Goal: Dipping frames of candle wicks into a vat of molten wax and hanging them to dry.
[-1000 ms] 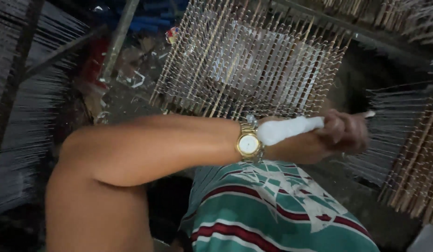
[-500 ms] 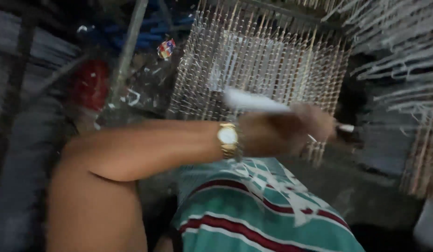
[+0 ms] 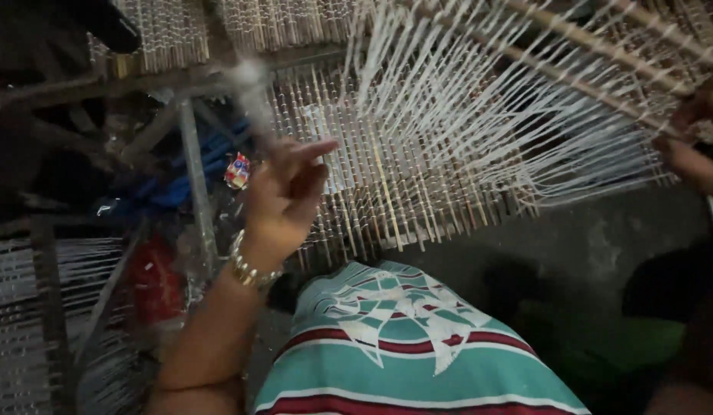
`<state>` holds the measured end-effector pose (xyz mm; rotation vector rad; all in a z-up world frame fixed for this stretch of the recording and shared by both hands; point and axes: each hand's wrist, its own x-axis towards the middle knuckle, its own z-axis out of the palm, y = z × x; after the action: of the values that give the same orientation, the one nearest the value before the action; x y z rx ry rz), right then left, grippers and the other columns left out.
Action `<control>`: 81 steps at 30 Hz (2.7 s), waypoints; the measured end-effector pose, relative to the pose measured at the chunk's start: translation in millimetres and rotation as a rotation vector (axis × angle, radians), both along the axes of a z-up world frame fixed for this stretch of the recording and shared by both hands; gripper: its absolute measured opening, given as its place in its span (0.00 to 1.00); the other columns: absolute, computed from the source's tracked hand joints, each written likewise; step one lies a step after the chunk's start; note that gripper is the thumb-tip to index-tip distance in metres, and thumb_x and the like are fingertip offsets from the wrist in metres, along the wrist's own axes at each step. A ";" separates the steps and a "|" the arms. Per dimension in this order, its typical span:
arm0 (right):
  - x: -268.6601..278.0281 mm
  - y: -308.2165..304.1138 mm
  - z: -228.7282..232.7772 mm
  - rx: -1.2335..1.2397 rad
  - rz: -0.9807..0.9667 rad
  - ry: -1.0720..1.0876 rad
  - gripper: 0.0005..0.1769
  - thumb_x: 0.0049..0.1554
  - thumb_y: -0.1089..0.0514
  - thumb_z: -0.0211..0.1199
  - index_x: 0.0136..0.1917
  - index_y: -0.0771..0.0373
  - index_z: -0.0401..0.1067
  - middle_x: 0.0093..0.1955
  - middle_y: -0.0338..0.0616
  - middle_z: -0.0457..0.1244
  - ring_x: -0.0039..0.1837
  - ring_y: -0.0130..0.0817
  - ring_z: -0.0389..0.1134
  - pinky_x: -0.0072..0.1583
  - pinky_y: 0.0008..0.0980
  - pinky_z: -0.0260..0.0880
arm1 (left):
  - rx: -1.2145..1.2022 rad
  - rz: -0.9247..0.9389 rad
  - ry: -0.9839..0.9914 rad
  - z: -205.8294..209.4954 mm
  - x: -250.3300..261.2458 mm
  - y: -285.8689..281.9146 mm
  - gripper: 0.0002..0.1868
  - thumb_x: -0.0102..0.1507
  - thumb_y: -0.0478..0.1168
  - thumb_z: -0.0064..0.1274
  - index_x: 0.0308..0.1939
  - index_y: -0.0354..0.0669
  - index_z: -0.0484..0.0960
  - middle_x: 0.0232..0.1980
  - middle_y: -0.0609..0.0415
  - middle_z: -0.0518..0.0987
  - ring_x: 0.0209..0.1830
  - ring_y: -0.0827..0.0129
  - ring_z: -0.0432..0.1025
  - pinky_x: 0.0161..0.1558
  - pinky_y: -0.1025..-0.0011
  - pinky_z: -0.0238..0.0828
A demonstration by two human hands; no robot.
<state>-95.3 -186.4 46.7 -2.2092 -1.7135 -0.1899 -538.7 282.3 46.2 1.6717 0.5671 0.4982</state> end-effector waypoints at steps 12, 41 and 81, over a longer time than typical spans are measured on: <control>-159.6 82.0 72.2 -0.045 -0.051 -0.085 0.10 0.59 0.54 0.73 0.49 0.60 0.76 0.57 0.52 0.63 0.62 0.49 0.65 0.73 0.51 0.61 | 0.650 -0.213 -0.444 17.3 59.9 -27.5 0.15 0.76 0.29 0.36 0.65 0.32 0.72 0.27 0.58 0.76 0.20 0.77 0.74 0.20 0.86 0.80; -432.8 187.7 49.6 -0.080 -0.314 -0.332 0.09 0.61 0.47 0.74 0.46 0.49 0.78 0.56 0.42 0.67 0.63 0.47 0.69 0.74 0.50 0.63 | 0.725 -0.450 0.018 27.9 -78.3 81.5 0.30 0.66 0.28 0.49 0.72 0.49 0.69 0.21 0.64 0.76 0.11 0.82 0.63 0.08 0.83 0.60; -526.3 245.1 42.9 -0.148 -0.418 -0.339 0.08 0.58 0.50 0.74 0.50 0.49 0.79 0.58 0.38 0.67 0.67 0.53 0.66 0.70 0.49 0.62 | 0.681 -0.542 -0.079 -7.6 -149.8 131.1 0.29 0.67 0.28 0.52 0.72 0.43 0.67 0.32 0.52 0.84 0.17 0.74 0.72 0.13 0.81 0.74</control>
<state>-621.6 58.6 89.6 -2.7571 -1.4286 -0.5839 -688.6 413.4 38.6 2.3315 -0.1584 0.3687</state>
